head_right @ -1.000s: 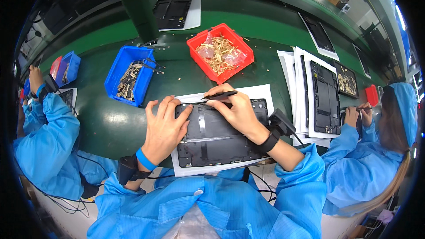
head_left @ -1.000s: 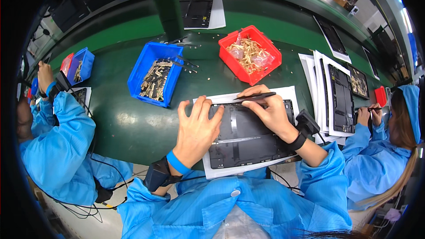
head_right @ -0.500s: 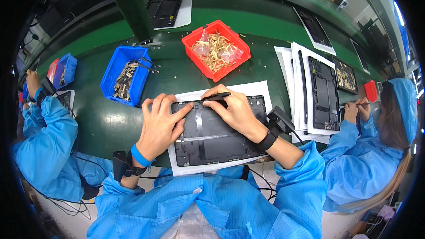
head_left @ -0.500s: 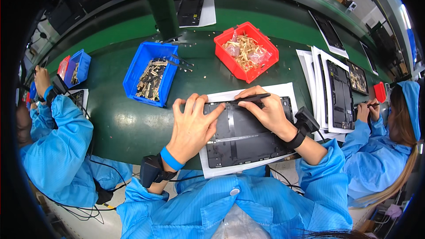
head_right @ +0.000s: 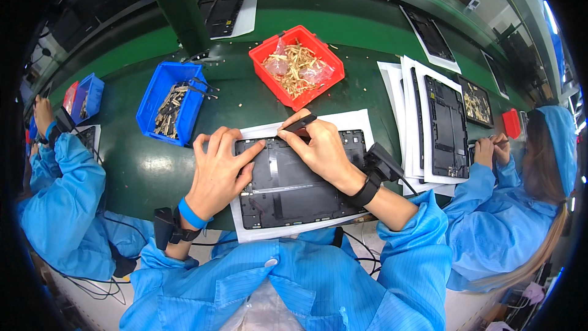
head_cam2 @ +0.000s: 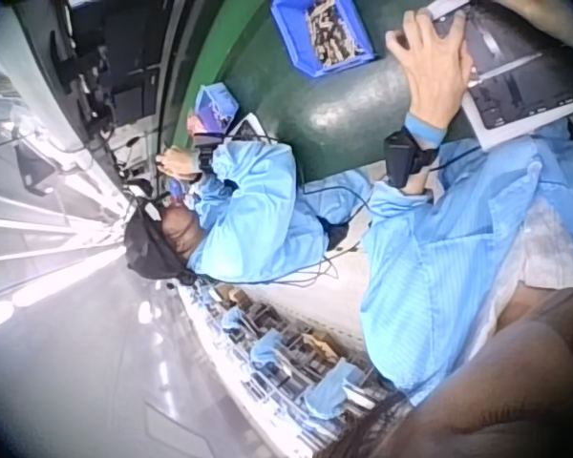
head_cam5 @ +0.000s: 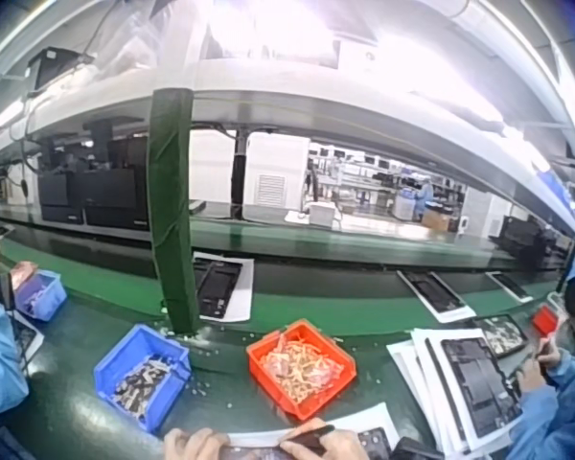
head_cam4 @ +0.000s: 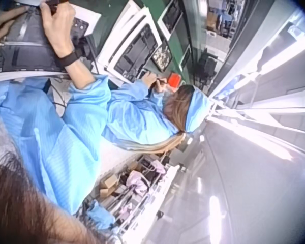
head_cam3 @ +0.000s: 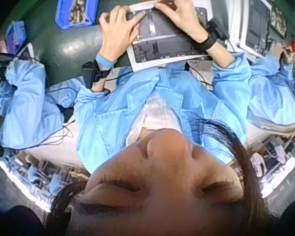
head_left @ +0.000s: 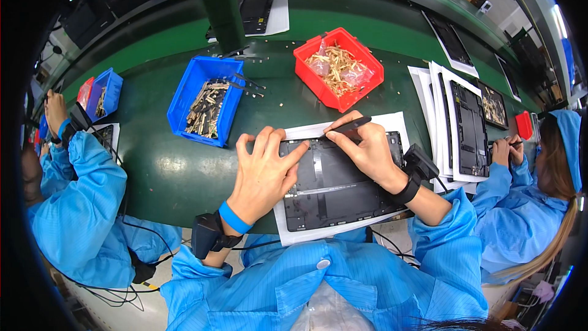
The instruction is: The person assembles electronic components, ribbon cables, and batteries into a tablet housing. This is done using tweezers and a prying tool to carefully position the parts.
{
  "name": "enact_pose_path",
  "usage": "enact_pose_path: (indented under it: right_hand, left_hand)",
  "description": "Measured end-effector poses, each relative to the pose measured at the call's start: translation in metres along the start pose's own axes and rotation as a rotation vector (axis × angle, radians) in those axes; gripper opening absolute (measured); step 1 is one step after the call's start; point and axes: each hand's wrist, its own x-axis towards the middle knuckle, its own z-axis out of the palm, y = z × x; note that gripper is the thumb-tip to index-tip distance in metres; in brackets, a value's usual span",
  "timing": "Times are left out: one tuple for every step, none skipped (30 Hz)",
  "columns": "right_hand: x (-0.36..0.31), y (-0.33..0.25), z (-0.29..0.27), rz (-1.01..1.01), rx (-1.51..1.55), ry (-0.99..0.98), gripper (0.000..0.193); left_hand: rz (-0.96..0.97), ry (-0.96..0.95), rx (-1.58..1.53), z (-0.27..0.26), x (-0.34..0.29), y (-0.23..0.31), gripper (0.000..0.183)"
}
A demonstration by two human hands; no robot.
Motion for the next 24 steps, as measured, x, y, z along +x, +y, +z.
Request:
enact_pose_path:
  right_hand:
    - [-0.0006, 0.0005, -0.0005, -0.014, -0.039, -0.013, 0.012]
    - [-0.0007, 0.0003, -0.0009, -0.014, -0.039, -0.014, 0.012]
    - [-0.0008, -0.0003, -0.0013, -0.034, -0.055, -0.026, 0.011]
    - [-0.0009, -0.0005, -0.0017, -0.054, -0.07, -0.038, 0.011]
    - [-0.0011, -0.0003, -0.0022, -0.053, -0.07, -0.037, 0.011]
    - [-0.0011, 0.0, -0.0028, -0.101, -0.093, -0.042, 0.01]
    - [-0.0012, 0.0002, -0.0033, -0.148, -0.116, -0.046, 0.01]
    - [-0.0011, 0.0, -0.0031, -0.148, -0.115, -0.047, 0.01]
    - [-0.001, -0.0005, -0.003, -0.136, -0.103, -0.051, 0.01]
    - [-0.0008, -0.0006, -0.0029, -0.125, -0.09, -0.055, 0.01]
    - [-0.0005, 0.0001, -0.003, -0.124, -0.09, -0.055, 0.01]
    - [0.0002, 0.0011, -0.0032, -0.127, -0.084, -0.054, 0.01]
    - [0.0008, 0.002, -0.0035, -0.131, -0.077, -0.053, 0.011]
    - [0.0011, 0.0017, -0.0036, -0.129, -0.076, -0.052, 0.011]
    - [0.0016, 0.0009, -0.0035, -0.074, -0.035, -0.038, 0.011]
    - [0.0022, 0.0002, -0.0035, -0.018, 0.005, -0.025, 0.011]
    - [0.0032, 0.0003, -0.0035, -0.015, 0.006, -0.024, 0.011]
    - [0.0044, 0.0007, -0.0036, 0.024, 0.048, -0.018, 0.012]
    - [0.0056, 0.0008, -0.0037, 0.064, 0.09, -0.012, 0.013]
    - [0.0065, -0.0004, -0.0033, 0.067, 0.09, -0.012, 0.013]
    - [0.0075, -0.0022, -0.0028, 0.115, 0.121, -0.012, 0.013]
    - [0.0079, -0.003, -0.0019, 0.163, 0.153, -0.013, 0.014]
    - [0.0079, -0.0018, -0.0019, 0.165, 0.154, -0.01, 0.014]
    - [0.0074, -0.0004, -0.0017, 0.182, 0.175, 0.001, 0.014]
  left_hand:
    - [0.002, 0.001, 0.001, 0.0002, -0.0001, -0.0001, 0.042]
    - [0.001, 0.0, 0.001, 0.0003, -0.0003, -0.0003, 0.042]
    - [0.001, -0.003, 0.001, 0.0003, -0.0004, -0.0005, 0.043]
    - [0.0, -0.007, 0.002, 0.0004, -0.0004, -0.0007, 0.043]
    - [0.0, -0.007, 0.001, 0.0004, -0.0002, -0.0006, 0.043]
    - [0.003, -0.005, -0.001, 0.0004, 0.0001, -0.0005, 0.043]
    - [0.006, -0.003, -0.003, 0.0004, 0.0004, -0.0004, 0.043]
    - [0.005, -0.004, -0.002, 0.0001, 0.0003, -0.0006, 0.043]
    - [0.009, -0.008, -0.003, -0.0004, 0.0003, -0.001, 0.043]
    - [0.014, -0.013, -0.003, -0.0008, 0.0004, -0.0013, 0.044]
    - [0.014, -0.015, -0.004, -0.0008, 0.001, -0.0014, 0.044]
    - [0.019, -0.018, -0.007, -0.0009, 0.0017, -0.0015, 0.044]
    - [0.024, -0.022, -0.01, -0.0009, 0.0024, -0.0016, 0.044]
    - [0.026, -0.023, -0.011, -0.0011, 0.003, -0.0015, 0.044]
    - [0.029, -0.023, -0.009, -0.0012, 0.0036, -0.0015, 0.045]
    - [0.033, -0.023, -0.007, -0.0013, 0.0041, -0.0015, 0.045]
    - [0.033, -0.026, -0.008, -0.0013, 0.0042, -0.0016, 0.045]
    - [0.034, -0.024, -0.005, -0.0013, 0.0042, -0.0017, 0.045]
    - [0.035, -0.022, -0.003, -0.0013, 0.0042, -0.0018, 0.046]
    - [0.036, -0.024, -0.004, -0.0014, 0.0041, -0.0021, 0.046]
    - [0.036, -0.023, -0.008, -0.0015, 0.004, -0.0024, 0.046]
    - [0.036, -0.022, -0.011, -0.0016, 0.0037, -0.0028, 0.046]
    - [0.038, -0.024, -0.011, -0.0016, 0.0047, -0.0024, 0.046]
    - [0.036, -0.031, -0.01, -0.0016, 0.0053, -0.002, 0.047]
